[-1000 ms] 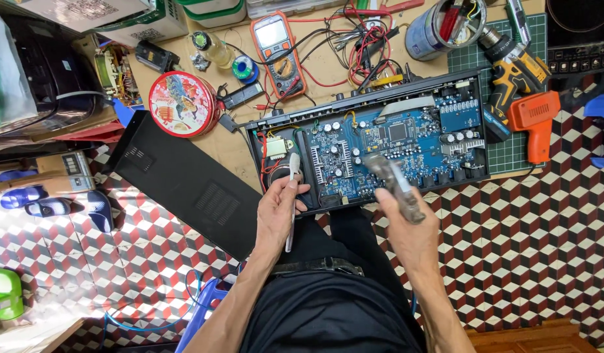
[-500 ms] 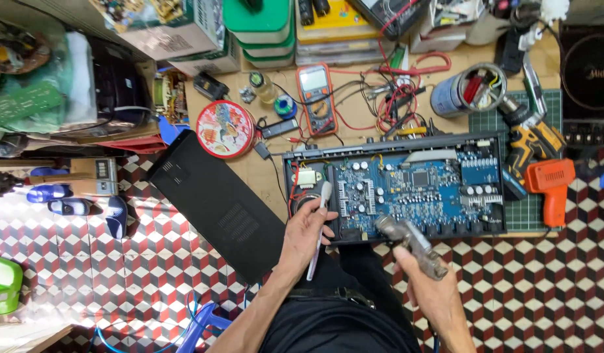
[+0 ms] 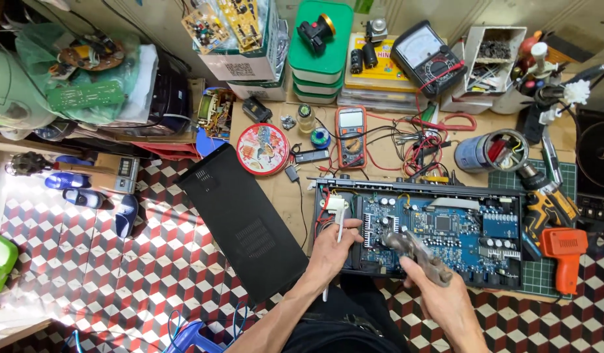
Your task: The recorder is cleaning an electronic circuit board within a chassis using a brush, an air spray gun, and pliers.
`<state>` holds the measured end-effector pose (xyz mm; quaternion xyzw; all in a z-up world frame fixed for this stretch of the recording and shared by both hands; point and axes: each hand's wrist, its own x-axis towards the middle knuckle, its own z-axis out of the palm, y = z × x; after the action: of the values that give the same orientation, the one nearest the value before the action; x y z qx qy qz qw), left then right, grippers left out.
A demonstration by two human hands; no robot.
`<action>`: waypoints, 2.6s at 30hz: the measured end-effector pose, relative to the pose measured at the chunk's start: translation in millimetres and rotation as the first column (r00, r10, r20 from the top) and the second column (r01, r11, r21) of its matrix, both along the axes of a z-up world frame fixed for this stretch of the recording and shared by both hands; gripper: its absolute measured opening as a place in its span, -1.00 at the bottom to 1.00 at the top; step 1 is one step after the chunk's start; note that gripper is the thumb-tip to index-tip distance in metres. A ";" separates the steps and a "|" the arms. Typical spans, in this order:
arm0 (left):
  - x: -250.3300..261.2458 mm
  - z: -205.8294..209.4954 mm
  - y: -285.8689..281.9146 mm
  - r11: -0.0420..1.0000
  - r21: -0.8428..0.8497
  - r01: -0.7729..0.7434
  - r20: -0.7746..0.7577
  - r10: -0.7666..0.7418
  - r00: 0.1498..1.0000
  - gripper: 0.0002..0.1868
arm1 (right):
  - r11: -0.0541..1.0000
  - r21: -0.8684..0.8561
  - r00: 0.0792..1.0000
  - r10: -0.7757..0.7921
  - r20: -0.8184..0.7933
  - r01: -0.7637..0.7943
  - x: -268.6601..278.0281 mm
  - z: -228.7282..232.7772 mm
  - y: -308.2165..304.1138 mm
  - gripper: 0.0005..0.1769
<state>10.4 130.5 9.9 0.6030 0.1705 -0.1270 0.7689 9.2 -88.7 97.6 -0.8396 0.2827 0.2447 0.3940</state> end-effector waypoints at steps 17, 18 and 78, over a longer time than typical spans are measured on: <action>49.9 15.2 -30.2 0.964 -0.083 0.254 -0.082 -0.261 0.962 -0.47 | 0.912 0.198 0.930 -0.369 0.009 0.360 -10.1 23.3 -28.9 -0.55; 53.4 14.3 -35.4 0.962 -0.061 0.268 -0.071 -0.272 0.960 -0.48 | 0.911 0.150 0.918 -0.394 0.048 0.384 -6.9 20.4 -35.3 -0.49; 284.9 100.1 -203.6 0.921 0.389 -0.001 0.047 -0.019 0.999 -0.40 | 0.891 -0.442 0.355 0.447 0.821 -0.101 405.4 68.6 -245.5 -0.55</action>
<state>295.3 -73.1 110.0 0.7474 0.1702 -0.0790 0.6373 414.5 -334.2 166.1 -0.9216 -0.0884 -0.2357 0.2954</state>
